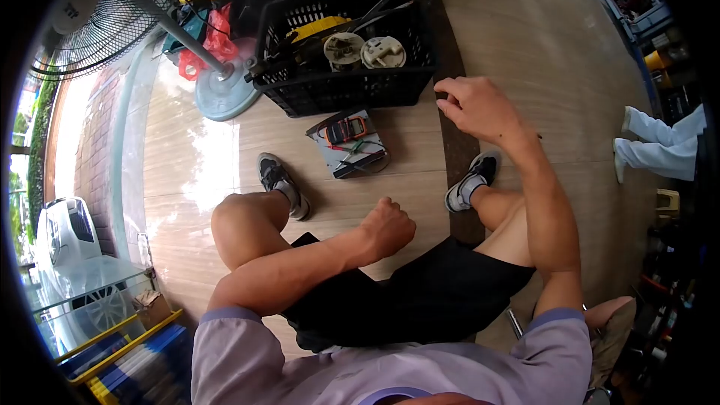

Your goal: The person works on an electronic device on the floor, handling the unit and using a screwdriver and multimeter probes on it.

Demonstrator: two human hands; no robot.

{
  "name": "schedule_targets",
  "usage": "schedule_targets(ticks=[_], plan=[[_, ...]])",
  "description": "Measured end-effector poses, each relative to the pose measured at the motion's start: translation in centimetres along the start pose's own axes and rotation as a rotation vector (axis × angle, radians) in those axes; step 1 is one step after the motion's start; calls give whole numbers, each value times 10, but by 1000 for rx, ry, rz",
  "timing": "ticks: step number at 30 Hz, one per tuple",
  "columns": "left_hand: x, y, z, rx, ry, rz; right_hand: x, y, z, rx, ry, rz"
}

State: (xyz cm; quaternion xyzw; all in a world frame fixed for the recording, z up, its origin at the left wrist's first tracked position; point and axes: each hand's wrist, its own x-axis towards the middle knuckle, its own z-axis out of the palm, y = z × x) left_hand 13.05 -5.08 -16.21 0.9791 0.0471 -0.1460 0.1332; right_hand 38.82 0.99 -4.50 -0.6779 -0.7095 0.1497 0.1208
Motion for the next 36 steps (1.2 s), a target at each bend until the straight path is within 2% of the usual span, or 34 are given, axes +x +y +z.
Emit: schedule_targets(ticks=[3,6,9,12,15,20,24,29,32,36], plan=[[-2,1,-3,6,12,-1,1,3,3,-27,0,-18],[-3,2,-5,8,35,1,-1,9,11,-28,139,-140],[-3,3,-8,1,70,10,-2,10,11,-42,131,-137],[-2,3,-10,1,86,16,-3,8,7,-43,24,-30],[-3,2,-12,-12,91,31,-1,18,19,-118,81,-99],[-4,-7,-26,41,126,102,-1,8,10,-188,76,-93],[-4,-11,-43,44,113,103,-4,2,6,-226,136,-69],[-3,-17,-33,79,75,94,-18,-10,1,-310,324,-171],[-10,-11,-41,62,17,78,-24,-21,-3,-377,454,-309],[-20,-13,-45,12,-27,12,-49,-43,-19,-504,521,-354]])
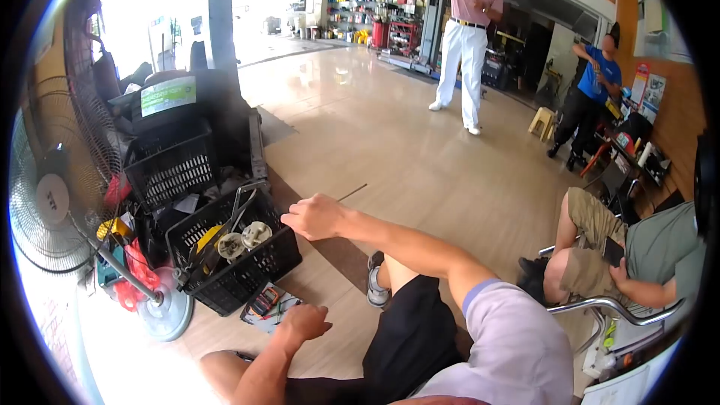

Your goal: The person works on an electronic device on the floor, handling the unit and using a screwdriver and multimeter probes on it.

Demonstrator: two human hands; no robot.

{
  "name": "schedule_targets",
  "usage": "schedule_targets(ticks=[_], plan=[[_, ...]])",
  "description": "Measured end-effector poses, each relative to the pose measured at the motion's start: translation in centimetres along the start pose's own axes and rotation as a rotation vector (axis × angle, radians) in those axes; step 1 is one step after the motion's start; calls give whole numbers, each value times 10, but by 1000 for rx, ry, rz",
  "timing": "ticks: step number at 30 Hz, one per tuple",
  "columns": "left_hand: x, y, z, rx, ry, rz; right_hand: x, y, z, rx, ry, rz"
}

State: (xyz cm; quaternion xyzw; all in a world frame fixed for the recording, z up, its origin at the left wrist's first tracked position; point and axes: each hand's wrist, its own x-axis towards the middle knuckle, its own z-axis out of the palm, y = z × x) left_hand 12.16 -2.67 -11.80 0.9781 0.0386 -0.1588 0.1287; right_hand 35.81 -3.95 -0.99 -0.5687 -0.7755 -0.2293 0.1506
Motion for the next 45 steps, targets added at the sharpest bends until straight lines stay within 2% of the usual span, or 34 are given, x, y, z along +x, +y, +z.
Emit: schedule_targets(ticks=[5,9,10,12,14,17,23,26,27,30,32,34,40,45], plan=[[-12,-25,-12,13,-13,-74,-4,10,-57,-182,-109,-30],[-40,-41,-26,-27,49,-91,-14,2,-110,-317,-264,55],[-45,-43,-34,-38,53,-92,-19,7,-112,-331,-262,59],[-44,-56,-46,-84,-130,-216,-28,15,-111,-331,-282,78],[-46,-74,-48,-22,-55,-163,-34,22,-111,-321,-333,103],[-43,-89,-56,-72,-10,-247,-41,26,-97,-332,-405,180],[-30,-104,-59,106,25,-168,-52,42,-20,-206,-560,209],[-44,-77,-73,-152,12,-125,-53,41,15,-94,-554,149],[-47,-77,-67,-113,89,-54,-53,45,26,-73,-557,142],[-51,-58,-64,-84,222,-55,-58,43,58,5,-583,128],[-50,-57,-56,-136,296,74,-60,44,71,35,-614,134],[-52,-37,-67,-211,209,15,-57,49,76,127,-564,133],[-54,12,-88,-644,289,296,-42,55,59,323,-416,304],[-73,49,-146,-938,146,401,-33,49,37,366,-394,369]])
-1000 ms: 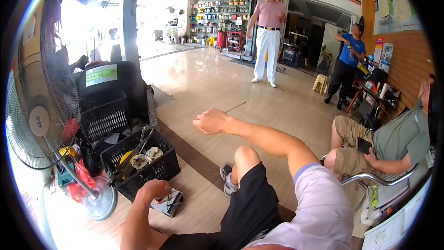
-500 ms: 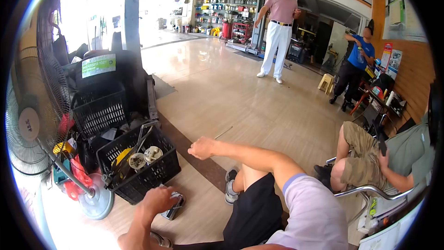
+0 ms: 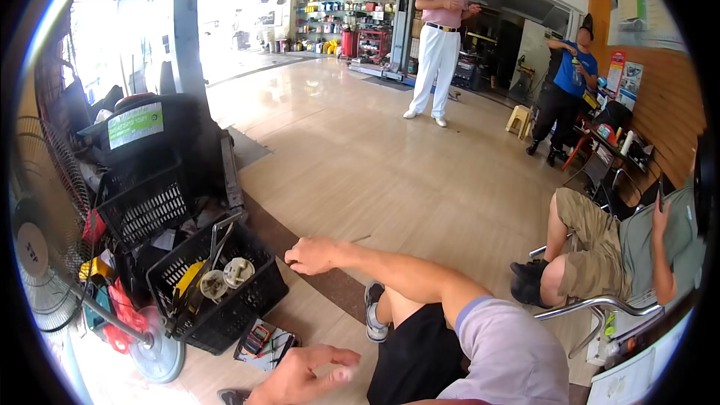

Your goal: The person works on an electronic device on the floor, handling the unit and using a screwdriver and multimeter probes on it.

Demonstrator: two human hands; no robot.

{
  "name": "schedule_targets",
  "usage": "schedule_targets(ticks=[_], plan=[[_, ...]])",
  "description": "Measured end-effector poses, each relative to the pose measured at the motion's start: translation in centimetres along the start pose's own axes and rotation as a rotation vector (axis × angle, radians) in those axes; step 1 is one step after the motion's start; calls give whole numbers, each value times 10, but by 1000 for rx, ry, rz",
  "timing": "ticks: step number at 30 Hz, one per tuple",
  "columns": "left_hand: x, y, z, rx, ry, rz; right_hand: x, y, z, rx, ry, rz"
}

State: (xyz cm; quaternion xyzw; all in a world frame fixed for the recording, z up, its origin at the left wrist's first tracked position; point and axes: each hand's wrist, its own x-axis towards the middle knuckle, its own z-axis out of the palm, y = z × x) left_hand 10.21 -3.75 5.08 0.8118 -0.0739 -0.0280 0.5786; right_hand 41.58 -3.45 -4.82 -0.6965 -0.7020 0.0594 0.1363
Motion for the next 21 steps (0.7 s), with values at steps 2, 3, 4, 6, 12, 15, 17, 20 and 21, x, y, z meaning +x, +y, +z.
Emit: schedule_targets(ticks=[2,3,4,6,12,15,17,20,21], plan=[[1,36,-1,-223,1,201,-1,2,-3,3,2,4],[0,49,0,-336,5,295,-1,2,-3,11,0,2],[-1,59,-1,-631,-171,376,0,6,-1,43,12,-11],[6,73,-3,-832,-309,424,-1,11,0,113,34,-37],[17,81,0,-982,-317,454,-8,9,-16,156,14,18],[18,78,0,-1032,-284,476,-15,1,-26,334,-46,122],[19,77,-1,-1073,-262,497,-18,0,-26,336,-48,98],[17,79,-1,-1142,-231,549,-16,5,-19,313,-57,81],[17,80,0,-1168,-211,584,-13,7,-16,296,-68,70]])
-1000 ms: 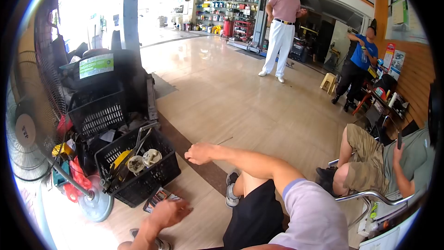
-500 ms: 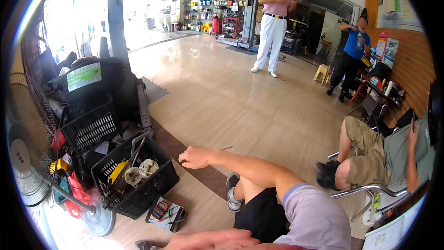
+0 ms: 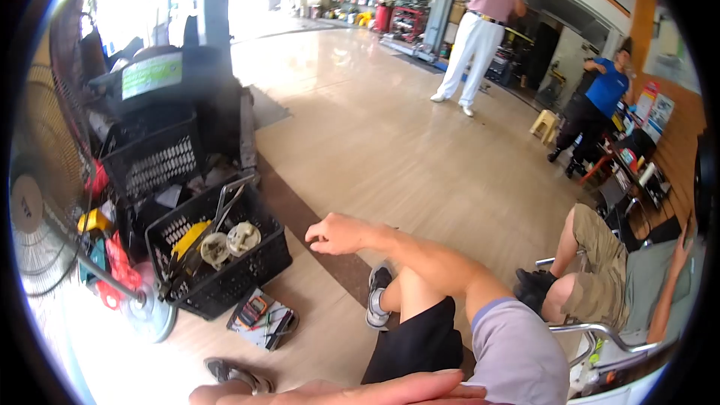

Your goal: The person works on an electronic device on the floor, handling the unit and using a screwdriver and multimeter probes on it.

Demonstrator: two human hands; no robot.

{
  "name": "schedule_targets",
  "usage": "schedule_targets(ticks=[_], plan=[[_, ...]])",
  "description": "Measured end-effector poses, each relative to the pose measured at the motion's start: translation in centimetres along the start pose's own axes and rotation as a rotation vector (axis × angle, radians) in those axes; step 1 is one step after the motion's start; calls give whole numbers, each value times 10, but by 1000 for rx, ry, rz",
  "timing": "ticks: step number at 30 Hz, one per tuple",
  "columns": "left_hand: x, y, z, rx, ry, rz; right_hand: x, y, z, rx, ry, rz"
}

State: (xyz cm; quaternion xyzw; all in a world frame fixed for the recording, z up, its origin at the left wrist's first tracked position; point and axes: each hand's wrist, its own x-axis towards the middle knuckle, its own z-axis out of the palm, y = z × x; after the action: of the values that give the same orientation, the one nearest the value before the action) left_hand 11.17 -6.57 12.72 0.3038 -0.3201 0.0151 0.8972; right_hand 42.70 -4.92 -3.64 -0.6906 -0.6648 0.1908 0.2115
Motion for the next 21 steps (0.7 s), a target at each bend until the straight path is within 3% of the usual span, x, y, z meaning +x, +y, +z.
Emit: schedule_targets(ticks=[4,7,9,12,21], plan=[[0,0,0,-181,-134,133,11,9,9,-31,-9,-13],[-4,20,20,-243,10,-57,16,6,11,-75,-27,-26],[-3,64,34,-56,143,-315,20,5,13,-83,-50,-36],[-15,65,41,147,191,-319,23,-2,14,-64,-69,-21],[-39,29,0,288,-12,37,26,-5,23,-67,-83,-32]])
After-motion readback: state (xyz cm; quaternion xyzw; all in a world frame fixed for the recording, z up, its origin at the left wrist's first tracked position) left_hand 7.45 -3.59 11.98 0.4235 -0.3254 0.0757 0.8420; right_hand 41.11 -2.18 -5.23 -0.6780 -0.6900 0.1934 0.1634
